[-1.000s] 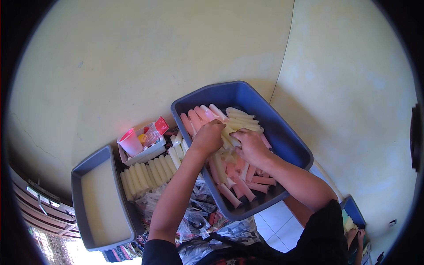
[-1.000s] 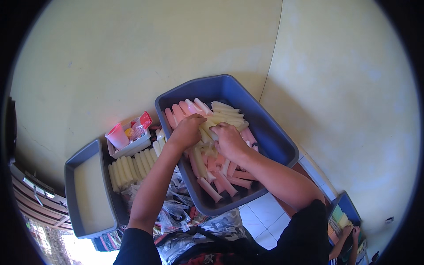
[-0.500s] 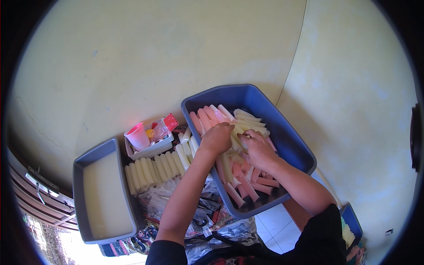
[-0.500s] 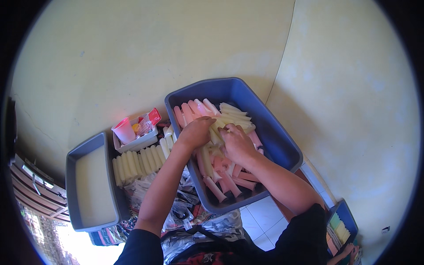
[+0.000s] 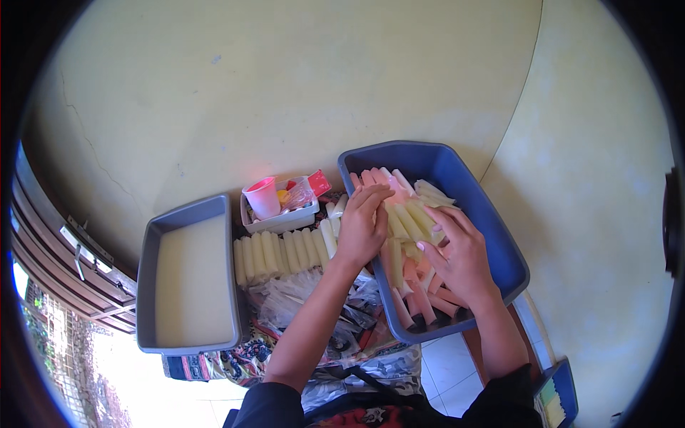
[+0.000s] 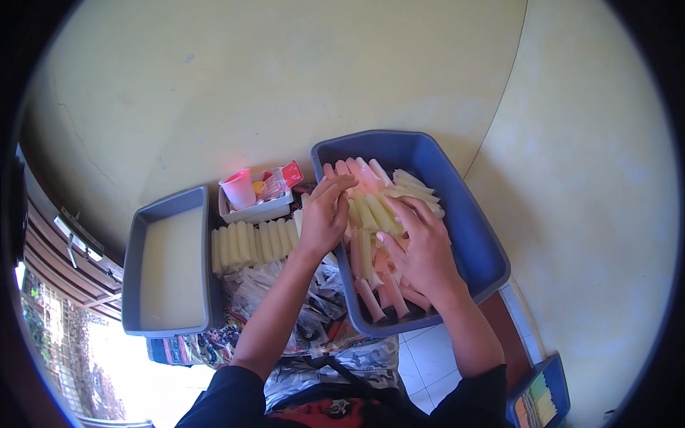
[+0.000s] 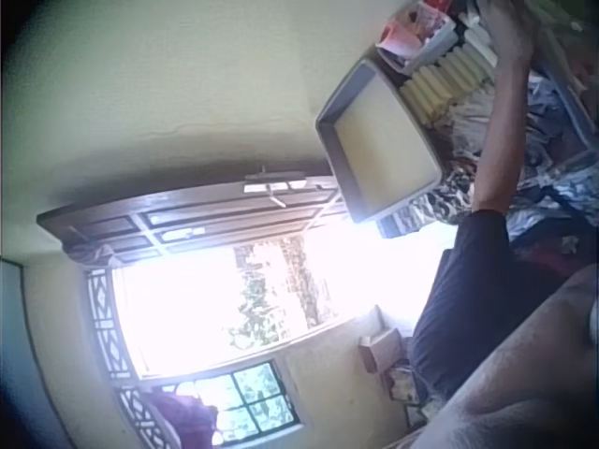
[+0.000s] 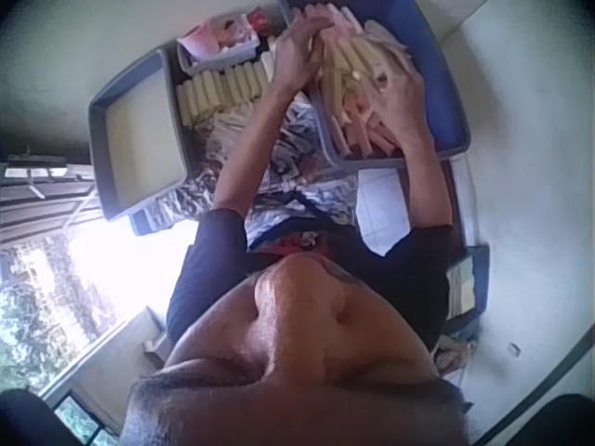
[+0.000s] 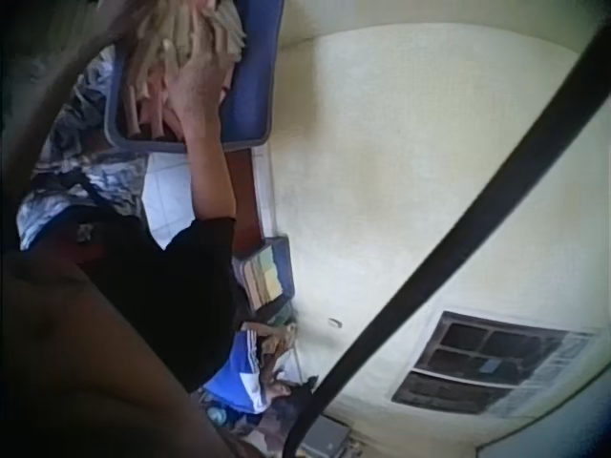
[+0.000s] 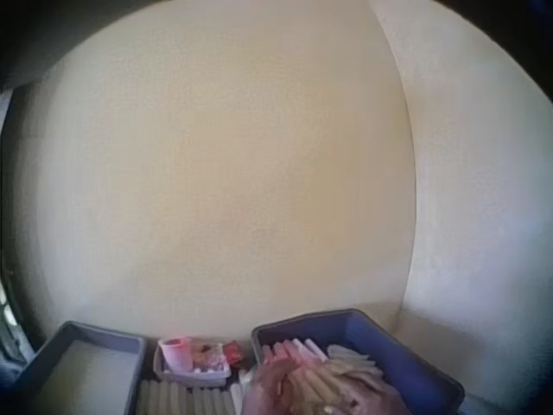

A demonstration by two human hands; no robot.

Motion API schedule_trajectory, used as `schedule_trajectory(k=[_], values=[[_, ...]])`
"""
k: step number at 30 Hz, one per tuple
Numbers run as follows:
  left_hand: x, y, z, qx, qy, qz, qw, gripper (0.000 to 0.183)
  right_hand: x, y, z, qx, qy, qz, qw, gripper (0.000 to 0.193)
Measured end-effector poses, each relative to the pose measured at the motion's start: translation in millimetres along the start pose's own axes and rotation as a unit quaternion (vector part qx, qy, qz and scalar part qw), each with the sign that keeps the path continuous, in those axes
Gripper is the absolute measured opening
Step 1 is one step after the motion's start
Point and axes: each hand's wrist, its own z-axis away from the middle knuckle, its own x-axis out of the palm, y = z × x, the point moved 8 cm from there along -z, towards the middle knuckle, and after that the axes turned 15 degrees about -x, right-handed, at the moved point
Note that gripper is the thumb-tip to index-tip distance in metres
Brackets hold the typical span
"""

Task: The person organizes sticks of packaged frozen snacks by hand into a container, moving them one by one from another bin and aligning them.

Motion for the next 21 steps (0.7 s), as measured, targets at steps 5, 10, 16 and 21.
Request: schedule_trajectory(k=[5, 10, 16, 21], values=[[-79, -14, 55, -0.097, 0.042, -0.015, 0.994, 0.025, 38, -82, 26, -0.034, 0.044, -0.124, 0.991, 0.056], [-117, -47, 62, -0.153, 0.06, -0.055, 0.985, 0.025, 118, -124, 27, -0.021, 0.037, -0.232, 0.972, 0.056], [-94, -112, 49, -0.17, 0.006, -0.059, 0.984, 0.026, 190, -78, 8, 0.025, 0.036, -0.077, 0.996, 0.054], [-59, -159, 48, -0.197, -0.049, -0.069, 0.977, 0.043, 224, -37, 15, 0.064, 0.03, -0.008, 0.997, 0.056]])
